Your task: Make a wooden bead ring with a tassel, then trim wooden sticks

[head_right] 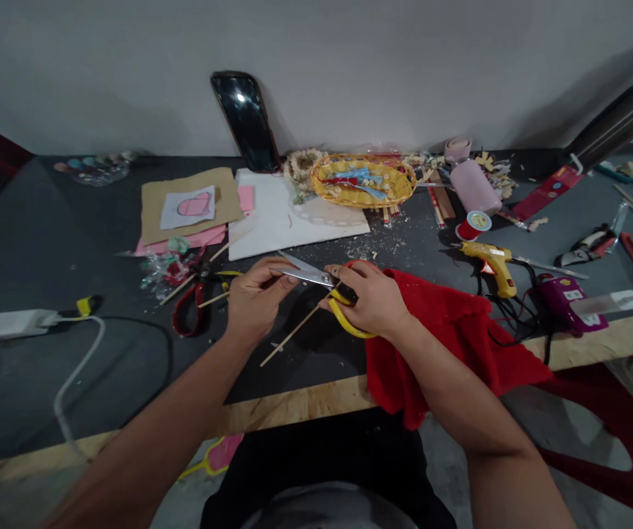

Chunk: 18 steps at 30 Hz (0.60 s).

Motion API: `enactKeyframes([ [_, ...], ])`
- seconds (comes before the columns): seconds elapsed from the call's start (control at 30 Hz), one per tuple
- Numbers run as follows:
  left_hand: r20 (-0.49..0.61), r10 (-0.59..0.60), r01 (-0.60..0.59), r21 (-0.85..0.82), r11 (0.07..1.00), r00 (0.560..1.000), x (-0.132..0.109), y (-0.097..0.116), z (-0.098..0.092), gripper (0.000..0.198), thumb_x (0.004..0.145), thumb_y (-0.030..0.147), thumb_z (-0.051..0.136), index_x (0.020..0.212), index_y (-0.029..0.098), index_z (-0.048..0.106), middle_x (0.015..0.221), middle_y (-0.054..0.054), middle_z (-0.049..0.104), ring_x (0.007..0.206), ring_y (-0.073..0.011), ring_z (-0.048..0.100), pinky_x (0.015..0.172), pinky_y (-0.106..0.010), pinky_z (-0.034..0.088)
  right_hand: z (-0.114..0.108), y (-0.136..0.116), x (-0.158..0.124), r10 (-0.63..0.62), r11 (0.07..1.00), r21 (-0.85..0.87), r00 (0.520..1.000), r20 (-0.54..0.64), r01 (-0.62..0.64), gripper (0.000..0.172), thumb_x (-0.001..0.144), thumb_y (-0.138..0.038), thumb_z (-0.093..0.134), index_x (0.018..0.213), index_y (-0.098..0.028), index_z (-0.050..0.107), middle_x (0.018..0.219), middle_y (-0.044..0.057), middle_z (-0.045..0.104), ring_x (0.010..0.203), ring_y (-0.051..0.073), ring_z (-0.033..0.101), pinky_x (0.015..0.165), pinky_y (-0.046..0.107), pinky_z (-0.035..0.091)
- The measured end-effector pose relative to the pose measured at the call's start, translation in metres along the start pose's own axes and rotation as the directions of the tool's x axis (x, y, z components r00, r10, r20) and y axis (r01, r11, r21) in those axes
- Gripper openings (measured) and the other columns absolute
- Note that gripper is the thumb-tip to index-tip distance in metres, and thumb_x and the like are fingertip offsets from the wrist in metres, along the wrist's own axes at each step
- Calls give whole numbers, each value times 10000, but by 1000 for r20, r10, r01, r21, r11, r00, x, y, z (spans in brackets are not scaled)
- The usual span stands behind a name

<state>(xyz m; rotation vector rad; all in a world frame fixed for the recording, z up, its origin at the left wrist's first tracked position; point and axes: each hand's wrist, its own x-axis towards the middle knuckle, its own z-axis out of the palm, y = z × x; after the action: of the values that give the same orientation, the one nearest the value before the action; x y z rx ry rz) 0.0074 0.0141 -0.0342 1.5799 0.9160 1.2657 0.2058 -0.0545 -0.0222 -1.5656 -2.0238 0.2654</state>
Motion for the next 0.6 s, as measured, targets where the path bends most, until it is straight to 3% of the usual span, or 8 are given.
enactKeyframes([
  [0.17,-42,-28,25,-83,996,999,-1,-10,0,76,716,253,778,777,215,753,865,-28,712,793,-144,657,721,-264,536,0,-2,1,-7,1000,0,1000,19,7,545,838,-560,642,1269,-228,607,1117,100,677,1032,245,635,901,370,553],
  [0.6,-43,-43,40,-76,996,998,-2,-12,2,87,725,289,788,774,221,766,863,-41,718,806,-153,662,731,-280,543,5,1,0,9,1000,17,999,35,-9,557,839,-553,647,1283,-219,602,1138,104,677,1060,252,629,933,377,550],
])
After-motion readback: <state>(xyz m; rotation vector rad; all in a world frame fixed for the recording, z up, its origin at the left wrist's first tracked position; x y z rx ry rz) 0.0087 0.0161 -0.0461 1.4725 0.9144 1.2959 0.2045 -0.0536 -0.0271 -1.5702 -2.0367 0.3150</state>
